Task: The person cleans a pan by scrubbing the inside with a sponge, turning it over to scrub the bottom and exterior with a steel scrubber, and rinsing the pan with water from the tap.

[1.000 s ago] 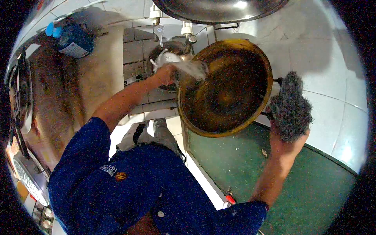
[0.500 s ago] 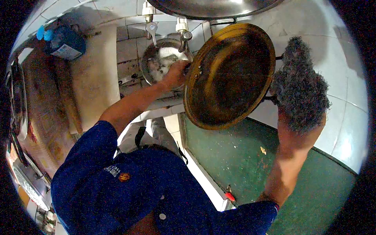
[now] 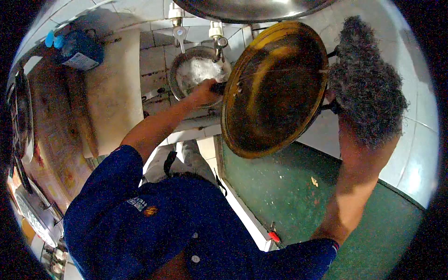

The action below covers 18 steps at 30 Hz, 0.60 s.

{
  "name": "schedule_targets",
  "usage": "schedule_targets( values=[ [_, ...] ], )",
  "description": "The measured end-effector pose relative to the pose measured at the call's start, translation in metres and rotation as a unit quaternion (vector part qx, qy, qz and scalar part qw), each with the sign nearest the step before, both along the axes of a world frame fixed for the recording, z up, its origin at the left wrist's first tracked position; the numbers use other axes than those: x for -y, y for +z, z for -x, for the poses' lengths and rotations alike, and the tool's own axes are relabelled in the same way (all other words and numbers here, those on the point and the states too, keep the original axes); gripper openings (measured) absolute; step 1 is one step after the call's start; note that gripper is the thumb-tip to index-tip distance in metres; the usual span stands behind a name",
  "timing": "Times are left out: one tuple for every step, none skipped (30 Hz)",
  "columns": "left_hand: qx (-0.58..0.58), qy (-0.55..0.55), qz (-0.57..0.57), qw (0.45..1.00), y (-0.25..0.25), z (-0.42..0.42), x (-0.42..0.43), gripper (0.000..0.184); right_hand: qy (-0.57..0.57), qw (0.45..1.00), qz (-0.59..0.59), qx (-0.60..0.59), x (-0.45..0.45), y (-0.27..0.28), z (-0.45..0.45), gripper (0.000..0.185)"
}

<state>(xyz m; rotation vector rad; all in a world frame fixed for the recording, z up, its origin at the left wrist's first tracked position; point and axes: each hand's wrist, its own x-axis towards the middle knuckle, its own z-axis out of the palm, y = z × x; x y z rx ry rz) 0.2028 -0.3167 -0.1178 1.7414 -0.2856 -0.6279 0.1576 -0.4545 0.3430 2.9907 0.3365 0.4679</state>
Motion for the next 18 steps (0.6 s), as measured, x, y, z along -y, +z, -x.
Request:
schedule_targets(
  values=[
    [0.004, 0.003, 0.0, 1.0, 0.002, -0.004, -0.004, 0.033, 0.01, 0.999, -0.039, -0.007, 0.001, -0.001, -0.001, 0.032],
    [0.077, -0.024, -0.074, 0.994, 0.003, -0.006, -0.009, 0.035, 0.019, 0.997, -0.078, -0.014, 0.002, -0.002, -0.002, 0.032],
    [0.147, -0.051, -0.15, 0.976, 0.004, -0.006, -0.016, 0.037, -0.012, 0.924, -0.377, -0.065, 0.0, -0.003, -0.001, 0.031],
    [0.127, -0.065, -0.09, 0.986, 0.004, -0.011, -0.024, 0.039, -0.023, 0.851, -0.515, -0.099, 0.001, -0.005, -0.001, 0.03],
    [0.127, -0.063, -0.094, 0.985, 0.005, -0.012, -0.03, 0.039, -0.039, 0.757, -0.642, -0.114, 0.002, -0.007, 0.0, 0.03],
    [0.145, -0.075, -0.119, 0.979, 0.011, -0.015, -0.037, 0.038, -0.043, 0.714, -0.69, -0.109, 0.009, -0.007, -0.001, 0.031],
    [0.163, -0.088, -0.143, 0.972, 0.017, -0.017, -0.043, 0.036, -0.047, 0.669, -0.734, -0.104, 0.016, -0.007, 0.0, 0.032],
    [0.164, -0.086, -0.145, 0.972, 0.02, -0.019, -0.049, 0.036, -0.045, 0.668, -0.735, -0.105, 0.023, -0.008, 0.002, 0.032],
    [0.171, -0.101, -0.157, 0.968, 0.022, -0.024, -0.057, 0.033, -0.069, 0.669, -0.734, -0.098, 0.029, -0.01, 0.004, 0.032],
    [0.176, -0.114, -0.17, 0.963, 0.027, -0.028, -0.066, 0.031, -0.094, 0.669, -0.732, -0.093, 0.036, -0.014, 0.007, 0.033],
    [0.178, -0.11, -0.174, 0.962, 0.034, -0.032, -0.076, 0.031, -0.088, 0.667, -0.734, -0.095, 0.045, -0.017, 0.012, 0.033],
    [0.187, -0.131, -0.195, 0.954, 0.045, -0.036, -0.085, 0.029, -0.097, 0.652, -0.743, -0.115, 0.054, -0.021, 0.02, 0.032],
    [0.194, -0.154, -0.215, 0.945, 0.051, -0.039, -0.093, 0.029, -0.107, 0.637, -0.751, -0.136, 0.06, -0.026, 0.028, 0.031],
    [0.197, -0.151, -0.218, 0.944, 0.05, -0.043, -0.101, 0.029, -0.102, 0.636, -0.753, -0.136, 0.061, -0.031, 0.036, 0.031],
    [0.221, -0.179, -0.227, 0.932, 0.052, -0.047, -0.111, 0.029, -0.148, 0.641, -0.74, -0.138, 0.062, -0.036, 0.045, 0.031],
    [0.246, -0.207, -0.235, 0.917, 0.054, -0.05, -0.118, 0.029, -0.193, 0.645, -0.726, -0.14, 0.063, -0.041, 0.05, 0.031],
    [0.249, -0.206, -0.238, 0.916, 0.056, -0.051, -0.126, 0.029, -0.19, 0.644, -0.728, -0.138, 0.06, -0.047, 0.053, 0.031],
    [0.24, -0.243, -0.275, 0.899, 0.072, -0.051, -0.134, 0.032, -0.246, 0.57, -0.776, -0.114, 0.056, -0.053, 0.055, 0.032]
  ],
)
